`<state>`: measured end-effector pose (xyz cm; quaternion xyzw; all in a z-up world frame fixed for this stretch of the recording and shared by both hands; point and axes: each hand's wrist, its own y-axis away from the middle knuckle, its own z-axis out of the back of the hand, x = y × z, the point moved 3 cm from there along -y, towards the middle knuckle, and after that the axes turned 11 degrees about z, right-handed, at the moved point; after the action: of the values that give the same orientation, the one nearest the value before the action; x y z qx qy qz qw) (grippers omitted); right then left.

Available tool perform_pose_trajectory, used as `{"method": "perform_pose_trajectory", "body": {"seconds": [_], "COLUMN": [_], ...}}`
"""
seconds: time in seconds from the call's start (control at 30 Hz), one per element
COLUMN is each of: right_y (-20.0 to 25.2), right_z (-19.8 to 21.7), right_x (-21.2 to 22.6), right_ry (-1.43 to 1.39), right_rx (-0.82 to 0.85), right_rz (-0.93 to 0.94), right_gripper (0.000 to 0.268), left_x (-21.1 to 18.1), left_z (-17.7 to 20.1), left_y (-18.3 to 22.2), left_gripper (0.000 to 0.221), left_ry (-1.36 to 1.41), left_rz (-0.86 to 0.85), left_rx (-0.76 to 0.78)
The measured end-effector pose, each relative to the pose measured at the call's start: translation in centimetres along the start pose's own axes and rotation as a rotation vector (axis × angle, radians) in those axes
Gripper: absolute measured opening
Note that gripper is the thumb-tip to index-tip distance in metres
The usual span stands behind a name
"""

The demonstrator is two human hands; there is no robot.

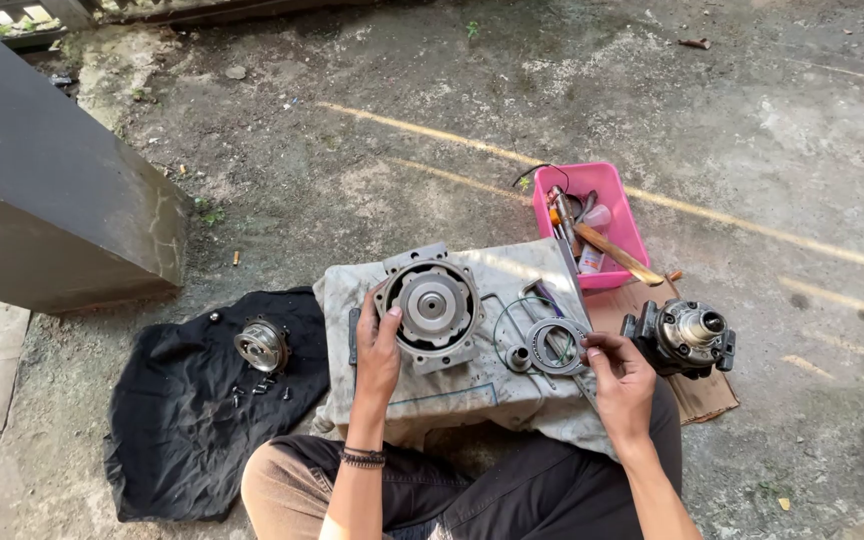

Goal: Assembling internal components of a mechanical housing by hand and with a small tool

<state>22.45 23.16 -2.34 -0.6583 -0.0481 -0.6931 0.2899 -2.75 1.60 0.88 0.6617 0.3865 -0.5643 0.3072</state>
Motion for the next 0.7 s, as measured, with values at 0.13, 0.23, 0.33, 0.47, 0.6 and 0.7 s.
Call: {"method": "perform_pose_trajectory", "body": {"seconds": [0.13,0.23,0.33,0.47,0.6,0.7], "right_y": [-0.4,-1.4,-1.7,-1.3,-1.0,-1.0], "right_z": [-0.6,-1.1,-1.0,-0.3,0.2,0.4], "right_x": [0.1,0.1,0.3,-0.2,0.9,1.1], "right_ry": [0.017,0.044,0.098,0.105,0.125,0.133], "right_rx": [0.039,0.077,0.089,0.076,0.084,0.080], "right_rz": [-0.043,-0.027,-0.021,-0.037,-0.044,-0.032], "right_gripper": [0.018,0.019,0.020,0.019,0.018,0.018], "left_x": [-0.5,-0.6,-0.7,-1.6,-1.2,-1.5], "left_z": [0.1,0.3,0.4,-0.1,-0.6,-1.5], "left_y": [-1.0,-1.6,-1.6,-1.4,-1.8,-2.5], "left_gripper": [0.041,0.039,0.038,0.036,0.038,0.038], "left_ry": [-0.027,-0.031,0.001,-0.041,-0.130,-0.209], "left_rz": [0.033,0.050,0.079,0.125,0.179,0.217], "left_rx": [-0.030,-0.047,-0.078,-0.099,-0.091,-0.062]}}
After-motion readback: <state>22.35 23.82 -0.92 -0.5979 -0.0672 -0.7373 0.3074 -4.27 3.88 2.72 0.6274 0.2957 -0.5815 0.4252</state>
